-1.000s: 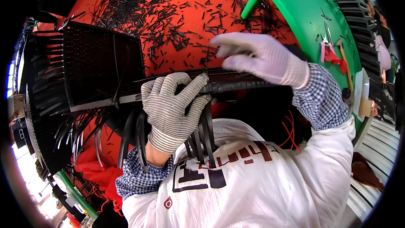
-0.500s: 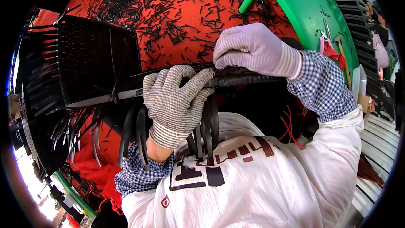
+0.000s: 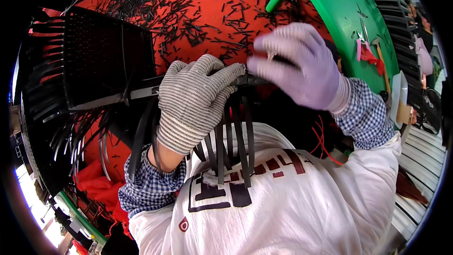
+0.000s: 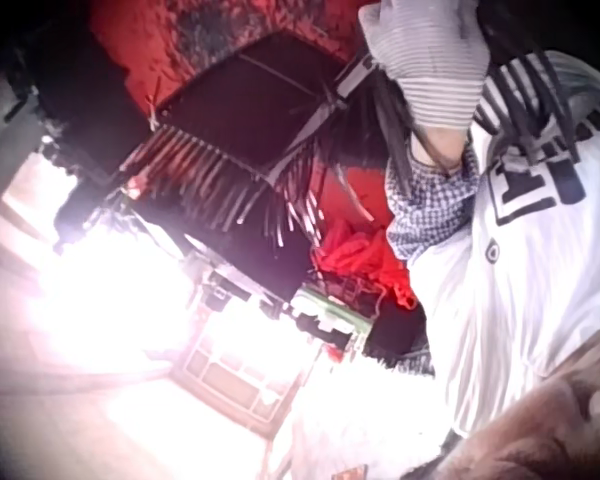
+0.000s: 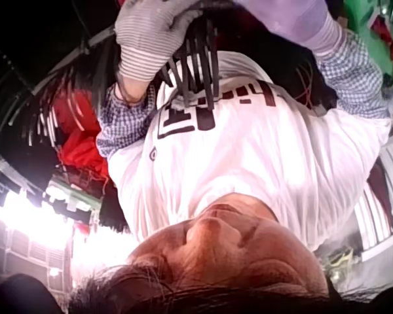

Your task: The person weaves black plastic rattan strips around the frame of a piece of furniture, securing them with a pneumatic staple gun and trimming excess with pliers.

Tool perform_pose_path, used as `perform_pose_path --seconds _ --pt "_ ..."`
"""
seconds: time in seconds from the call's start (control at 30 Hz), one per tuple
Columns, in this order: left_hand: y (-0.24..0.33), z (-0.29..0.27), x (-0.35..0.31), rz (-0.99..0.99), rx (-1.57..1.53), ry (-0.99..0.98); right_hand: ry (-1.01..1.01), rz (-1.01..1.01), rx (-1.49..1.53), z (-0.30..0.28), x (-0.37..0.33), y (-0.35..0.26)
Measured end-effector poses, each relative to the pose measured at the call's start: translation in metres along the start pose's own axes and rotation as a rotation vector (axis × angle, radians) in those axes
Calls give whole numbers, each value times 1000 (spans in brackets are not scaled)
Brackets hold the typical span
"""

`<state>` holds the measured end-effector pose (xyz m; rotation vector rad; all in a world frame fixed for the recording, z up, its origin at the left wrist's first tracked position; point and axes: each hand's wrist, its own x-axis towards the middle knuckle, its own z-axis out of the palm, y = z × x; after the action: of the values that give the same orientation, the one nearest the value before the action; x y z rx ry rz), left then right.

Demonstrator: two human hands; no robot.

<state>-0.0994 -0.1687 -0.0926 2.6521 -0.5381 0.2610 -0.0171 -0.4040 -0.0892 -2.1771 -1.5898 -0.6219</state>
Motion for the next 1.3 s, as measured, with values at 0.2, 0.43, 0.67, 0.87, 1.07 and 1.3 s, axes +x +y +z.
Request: perform_pose_path --seconds 0.2,0.43,0.67,0.87,1.07,1.3 --pt "1 3 0 9 -33 47 -30 -197 49 10 -9 -44" --pt "2 2 2 40 -149 21 64 205 514 19 -7 -31" --pt "4 8 8 18 -127 4 312 558 991 26 -12 -36" --pt "5 8 6 63 -26 101 437 793 1333 19 -10 -39" --pt "11 16 7 20 -57 128 439 810 1180 17 -2 -41" --pt "10 6 8 6 -61 133 288 641 418 -22 -4 -35"
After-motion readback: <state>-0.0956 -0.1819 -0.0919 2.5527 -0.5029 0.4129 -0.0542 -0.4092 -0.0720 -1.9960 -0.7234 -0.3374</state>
